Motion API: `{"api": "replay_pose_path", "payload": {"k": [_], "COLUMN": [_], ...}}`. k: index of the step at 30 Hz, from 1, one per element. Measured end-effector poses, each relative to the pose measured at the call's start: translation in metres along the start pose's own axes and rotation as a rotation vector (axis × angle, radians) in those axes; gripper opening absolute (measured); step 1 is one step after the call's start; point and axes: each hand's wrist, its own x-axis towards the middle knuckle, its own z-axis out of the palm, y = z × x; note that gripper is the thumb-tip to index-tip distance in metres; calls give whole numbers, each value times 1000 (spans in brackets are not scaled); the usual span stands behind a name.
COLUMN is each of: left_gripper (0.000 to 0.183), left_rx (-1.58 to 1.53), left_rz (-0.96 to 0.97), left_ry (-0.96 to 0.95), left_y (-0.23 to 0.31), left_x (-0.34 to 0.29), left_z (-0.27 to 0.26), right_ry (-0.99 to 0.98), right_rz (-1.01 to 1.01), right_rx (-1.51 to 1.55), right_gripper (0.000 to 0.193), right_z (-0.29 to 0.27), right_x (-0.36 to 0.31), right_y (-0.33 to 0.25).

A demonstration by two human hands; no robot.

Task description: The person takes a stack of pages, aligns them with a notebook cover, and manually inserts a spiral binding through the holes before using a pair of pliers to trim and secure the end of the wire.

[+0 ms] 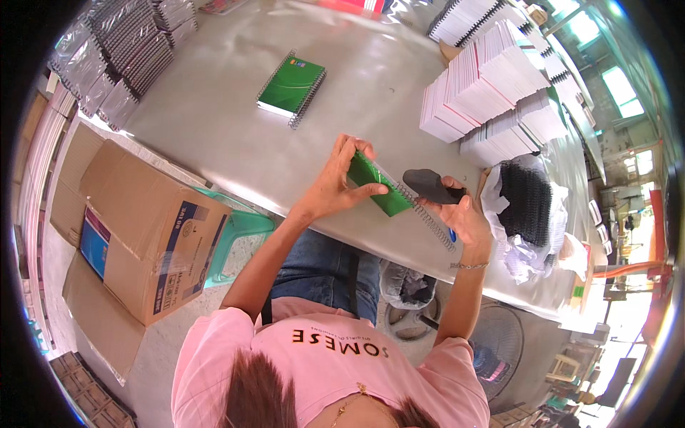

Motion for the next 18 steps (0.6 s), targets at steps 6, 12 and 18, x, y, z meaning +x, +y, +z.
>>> {"api": "replay_pose_path", "payload": {"k": [6,12,18], "left_gripper": [60,59,71], "left_rx": [-23,-123,-200], "left_rz": [-4,-113,-108], "left_ry": [16,-35,-38], "left_y": [-2,0,-5], "left_x": [-1,-2,-5], "left_z": [1,-3,-3], "right_ry": [115,59,14], "right_rz": [260,65,26], "right_rx": [-605,-504,-517], "right_gripper": [40,43,44], "right_z": [18,41,57], "right_x": [5,-9,-8], "right_y": [-15,-28,-32]}}
